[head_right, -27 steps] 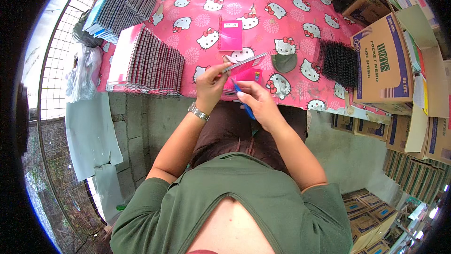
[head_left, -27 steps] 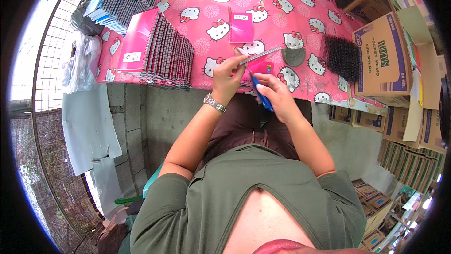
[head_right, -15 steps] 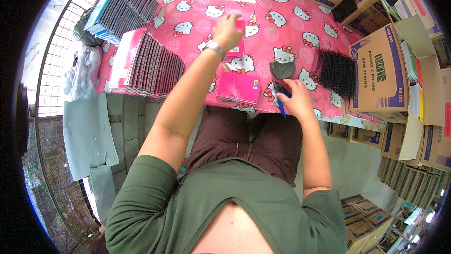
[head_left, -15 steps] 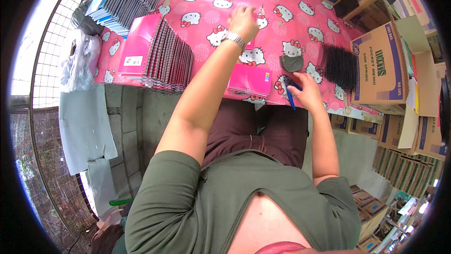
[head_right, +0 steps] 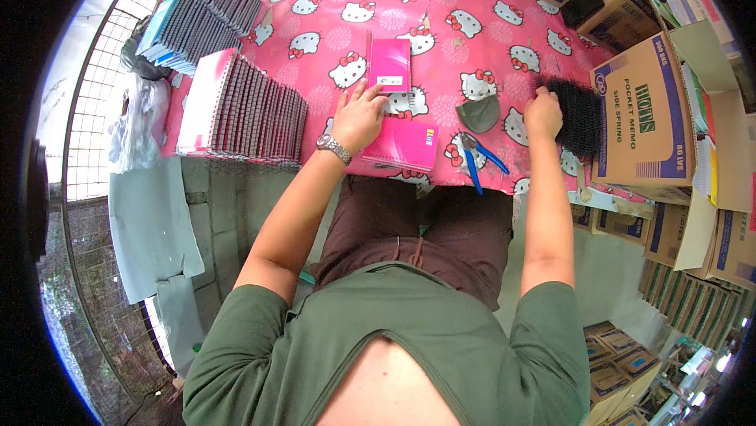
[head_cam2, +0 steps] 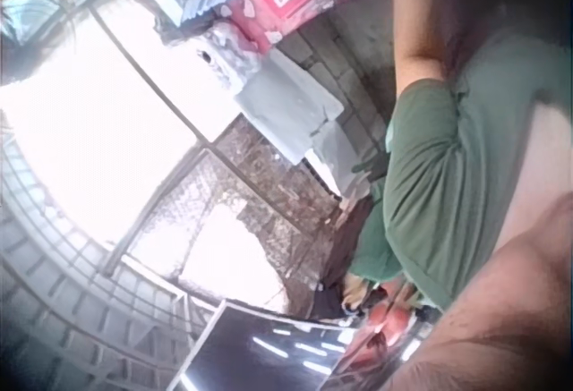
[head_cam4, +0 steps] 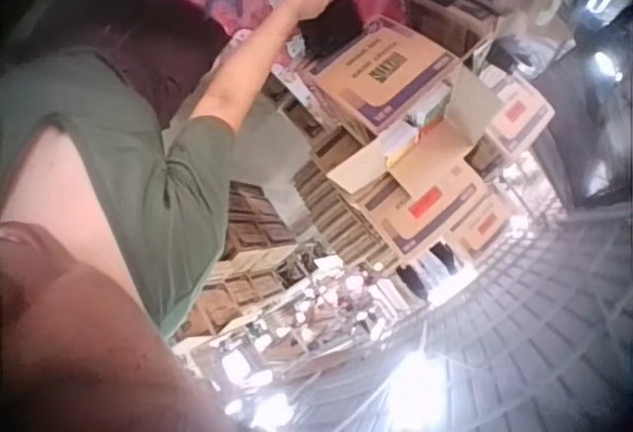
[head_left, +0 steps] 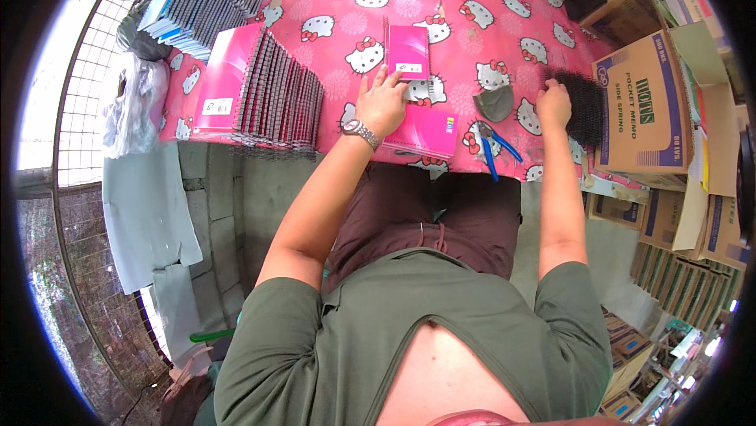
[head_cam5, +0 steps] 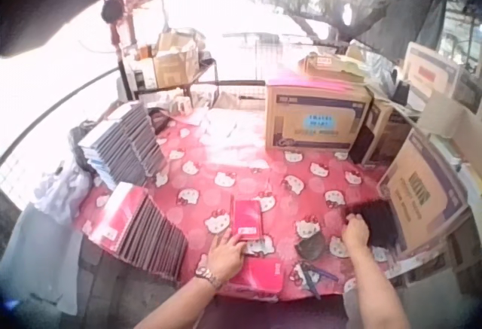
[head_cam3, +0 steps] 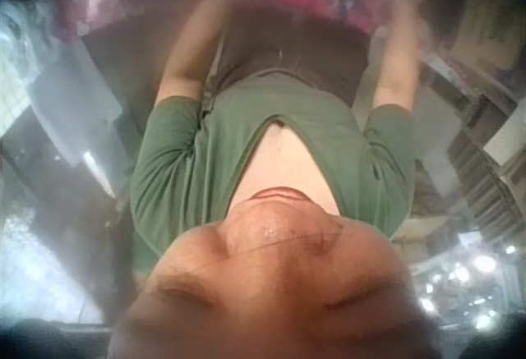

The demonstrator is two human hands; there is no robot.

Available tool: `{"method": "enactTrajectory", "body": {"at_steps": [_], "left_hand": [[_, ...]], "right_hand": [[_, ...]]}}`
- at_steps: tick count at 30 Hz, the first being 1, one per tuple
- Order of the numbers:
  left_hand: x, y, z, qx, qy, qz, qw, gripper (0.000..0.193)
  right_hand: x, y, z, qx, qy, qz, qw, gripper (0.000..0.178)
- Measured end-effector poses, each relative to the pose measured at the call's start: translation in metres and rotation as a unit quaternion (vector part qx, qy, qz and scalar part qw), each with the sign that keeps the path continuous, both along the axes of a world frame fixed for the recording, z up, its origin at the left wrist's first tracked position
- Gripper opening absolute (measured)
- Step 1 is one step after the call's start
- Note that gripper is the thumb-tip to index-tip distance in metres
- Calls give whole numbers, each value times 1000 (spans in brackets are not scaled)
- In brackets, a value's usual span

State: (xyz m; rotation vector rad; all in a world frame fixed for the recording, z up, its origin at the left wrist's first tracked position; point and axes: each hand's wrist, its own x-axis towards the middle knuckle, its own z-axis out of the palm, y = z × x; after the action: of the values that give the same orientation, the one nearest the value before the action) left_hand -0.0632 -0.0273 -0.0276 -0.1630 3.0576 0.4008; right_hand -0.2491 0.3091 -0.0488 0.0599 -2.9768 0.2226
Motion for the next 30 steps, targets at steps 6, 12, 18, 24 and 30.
{"method": "enactTrajectory", "body": {"at_steps": [6, 12, 18, 24, 30], "left_hand": [[41, 40, 33, 51, 157, -168, 972, 41], [69, 55, 0, -59, 144, -267, 951, 29], [64, 46, 24, -13, 171, -265, 949, 26], [38, 52, 30, 36, 231, -182, 955, 29], [35, 56, 26, 66, 259, -166, 949, 22]], "right_hand": [[15, 10, 36, -216, 61, 2, 975, 51], [61, 4, 45, -446, -4, 125, 886, 46], [150, -47, 77, -426, -109, 298, 847, 31], [166, -70, 66, -384, -60, 321, 864, 26], [171, -78, 60, -445, -67, 284, 847, 26]]}}
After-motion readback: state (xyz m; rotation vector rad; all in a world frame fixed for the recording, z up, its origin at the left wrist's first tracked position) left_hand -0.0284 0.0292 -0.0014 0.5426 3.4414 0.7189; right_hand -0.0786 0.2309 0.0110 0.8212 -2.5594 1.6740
